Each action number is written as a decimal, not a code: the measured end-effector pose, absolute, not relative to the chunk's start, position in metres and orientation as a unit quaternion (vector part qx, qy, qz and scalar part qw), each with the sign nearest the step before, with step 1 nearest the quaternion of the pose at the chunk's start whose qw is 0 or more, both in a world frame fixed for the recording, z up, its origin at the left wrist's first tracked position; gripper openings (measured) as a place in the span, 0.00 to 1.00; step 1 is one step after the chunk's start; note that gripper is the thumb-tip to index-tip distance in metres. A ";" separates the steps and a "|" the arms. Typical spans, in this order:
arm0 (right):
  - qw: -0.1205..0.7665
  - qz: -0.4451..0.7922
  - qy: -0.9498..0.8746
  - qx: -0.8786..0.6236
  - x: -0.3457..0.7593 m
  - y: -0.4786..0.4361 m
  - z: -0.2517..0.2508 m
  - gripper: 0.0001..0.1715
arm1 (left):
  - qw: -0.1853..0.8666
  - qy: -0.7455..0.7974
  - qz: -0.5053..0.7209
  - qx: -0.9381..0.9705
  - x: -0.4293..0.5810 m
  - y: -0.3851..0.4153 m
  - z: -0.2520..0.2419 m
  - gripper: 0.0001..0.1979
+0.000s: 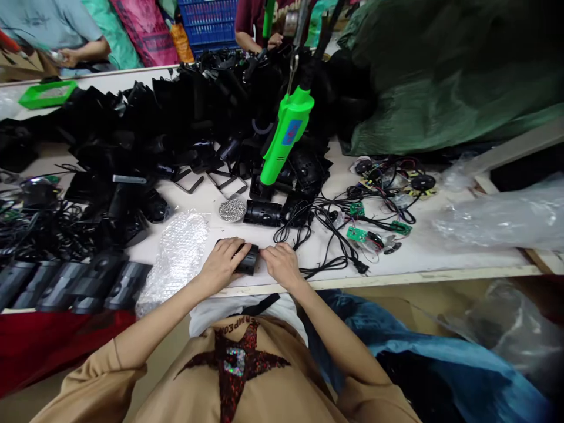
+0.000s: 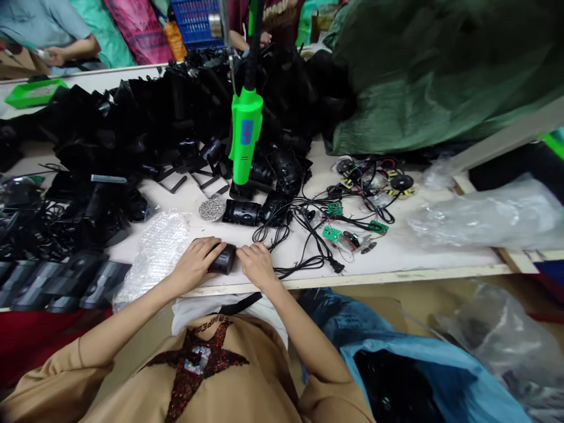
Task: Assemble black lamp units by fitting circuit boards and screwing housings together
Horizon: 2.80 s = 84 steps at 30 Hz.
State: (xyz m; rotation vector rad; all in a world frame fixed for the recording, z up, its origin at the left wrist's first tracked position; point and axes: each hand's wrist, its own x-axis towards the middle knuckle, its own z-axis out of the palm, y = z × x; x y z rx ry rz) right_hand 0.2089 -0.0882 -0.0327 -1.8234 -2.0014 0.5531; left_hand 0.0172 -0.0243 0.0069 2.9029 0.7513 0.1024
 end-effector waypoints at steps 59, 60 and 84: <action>0.171 0.216 -0.688 -0.672 0.209 -0.072 0.010 0.26 | 0.333 0.364 0.127 0.860 -0.011 0.019 0.015 0.29; 0.182 0.209 -0.690 -0.669 0.210 -0.060 0.014 0.25 | 0.298 0.386 0.134 0.863 -0.009 0.027 0.015 0.25; 0.107 0.117 -0.750 -0.643 0.175 0.063 -0.013 0.09 | 0.074 0.493 -0.009 0.867 0.049 0.097 -0.008 0.09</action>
